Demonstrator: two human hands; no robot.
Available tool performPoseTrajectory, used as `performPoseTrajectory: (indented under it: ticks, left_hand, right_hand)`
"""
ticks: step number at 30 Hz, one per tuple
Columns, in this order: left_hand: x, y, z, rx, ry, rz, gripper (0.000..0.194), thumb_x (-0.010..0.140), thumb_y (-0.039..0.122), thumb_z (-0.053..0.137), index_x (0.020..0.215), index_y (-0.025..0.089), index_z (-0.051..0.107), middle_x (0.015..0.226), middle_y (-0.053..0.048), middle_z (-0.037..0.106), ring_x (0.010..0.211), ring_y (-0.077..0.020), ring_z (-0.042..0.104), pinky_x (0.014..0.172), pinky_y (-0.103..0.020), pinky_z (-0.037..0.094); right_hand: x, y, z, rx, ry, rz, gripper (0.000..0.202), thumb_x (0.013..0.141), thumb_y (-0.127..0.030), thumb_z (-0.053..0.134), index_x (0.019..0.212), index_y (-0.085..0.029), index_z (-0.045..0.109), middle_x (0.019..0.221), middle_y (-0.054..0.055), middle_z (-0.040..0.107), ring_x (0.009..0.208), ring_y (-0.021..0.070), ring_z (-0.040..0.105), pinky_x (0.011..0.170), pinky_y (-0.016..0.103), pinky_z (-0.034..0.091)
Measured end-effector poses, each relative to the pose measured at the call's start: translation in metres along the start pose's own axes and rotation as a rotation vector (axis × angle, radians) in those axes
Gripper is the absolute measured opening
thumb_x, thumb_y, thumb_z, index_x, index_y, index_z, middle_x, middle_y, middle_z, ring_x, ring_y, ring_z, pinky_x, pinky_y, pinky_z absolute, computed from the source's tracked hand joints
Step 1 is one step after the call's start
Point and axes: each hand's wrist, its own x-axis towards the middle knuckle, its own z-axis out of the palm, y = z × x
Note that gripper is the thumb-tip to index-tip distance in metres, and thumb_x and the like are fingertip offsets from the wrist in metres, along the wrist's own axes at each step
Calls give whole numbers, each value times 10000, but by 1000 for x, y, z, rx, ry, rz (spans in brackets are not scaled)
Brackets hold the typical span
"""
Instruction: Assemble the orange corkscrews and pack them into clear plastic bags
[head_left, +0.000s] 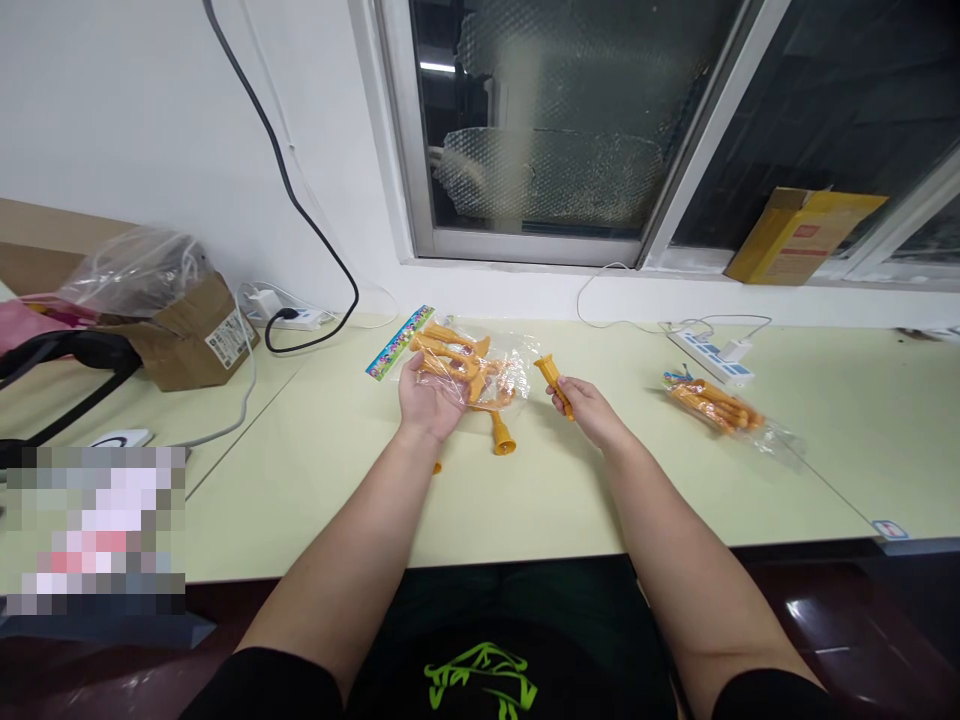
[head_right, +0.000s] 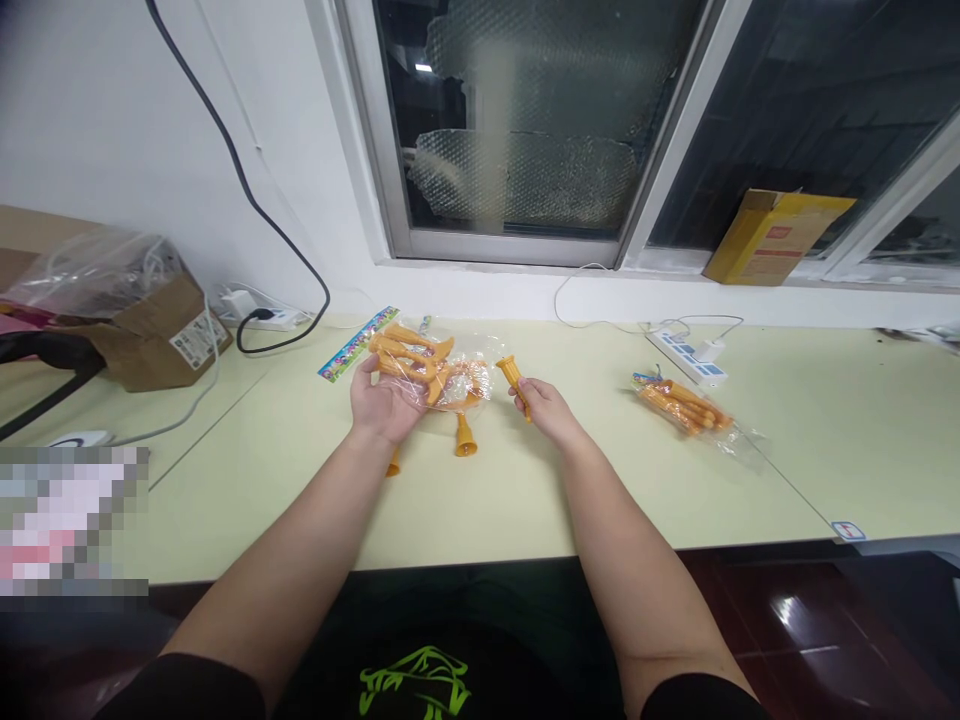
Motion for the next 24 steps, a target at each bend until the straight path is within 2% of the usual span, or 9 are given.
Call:
performPoseTrajectory:
  ticks: [5, 8, 10, 12, 14, 16, 19, 24]
  left_hand:
    - [0, 0, 1, -31, -6, -5, 418, 938, 412, 487, 1256, 197, 651, 1230, -144, 710, 1109, -327, 712, 861, -496, 633]
    - [1, 0, 0, -48, 12, -6, 409, 935, 422, 502, 1248, 204, 652, 1209, -139, 716, 1094, -321, 715, 866, -492, 632]
    - [1, -1, -1, -46, 18, -11, 413, 936, 435, 502, 1242, 202, 653, 1191, -138, 719, 1067, -318, 722, 864, -496, 632]
    - [2, -1, -2, -35, 14, -16, 415, 937, 446, 501, 1238, 205, 657, 1173, -135, 722, 1052, -315, 725, 866, -501, 630]
    - [1, -2, -2, -21, 7, -17, 406, 938, 442, 504, 1227, 208, 664, 1146, -128, 729, 1041, -312, 728, 879, -505, 625]
    - [0, -5, -1, 2, 1, -28, 407, 942, 443, 497, 1219, 201, 671, 1127, -126, 732, 1032, -313, 731, 897, -516, 616]
    - [-2, -8, 1, 41, -22, -81, 436, 952, 468, 478, 1223, 187, 672, 1151, -137, 725, 1052, -328, 725, 919, -543, 599]
    - [-4, -10, 3, 41, -38, -111, 490, 972, 530, 443, 1238, 179, 660, 1197, -154, 713, 1092, -338, 713, 939, -571, 580]
  right_hand:
    - [1, 2, 1, 89, 26, 30, 548, 880, -713, 577, 869, -175, 683, 680, 8, 530, 636, 142, 472, 613, 290, 379]
    - [0, -2, -1, 205, 19, 71, 459, 868, -616, 635, 1010, -184, 704, 773, 20, 576, 678, 139, 487, 614, 279, 399]
    - [-4, -7, -4, 270, -62, 79, 390, 834, -482, 690, 1105, -201, 696, 851, 24, 603, 695, 128, 482, 589, 259, 379]
    - [-8, -12, -6, 286, -189, 61, 394, 780, -349, 727, 1145, -208, 689, 880, 18, 605, 673, 108, 463, 561, 244, 344]
    - [-12, -16, -6, 254, -287, 40, 421, 744, -281, 745, 1153, -198, 688, 874, 11, 600, 626, 87, 444, 534, 237, 313]
    - [-14, -17, -4, 198, -302, 27, 452, 749, -292, 759, 1183, -194, 679, 846, 4, 596, 590, 79, 445, 508, 232, 301]
    - [-13, -13, 1, 95, -236, -3, 482, 778, -355, 785, 1215, -198, 659, 824, 0, 608, 607, 99, 520, 503, 229, 362]
    - [-9, -7, 5, 77, -144, -45, 396, 748, -425, 844, 1019, -180, 689, 815, 8, 642, 634, 113, 577, 526, 239, 451]
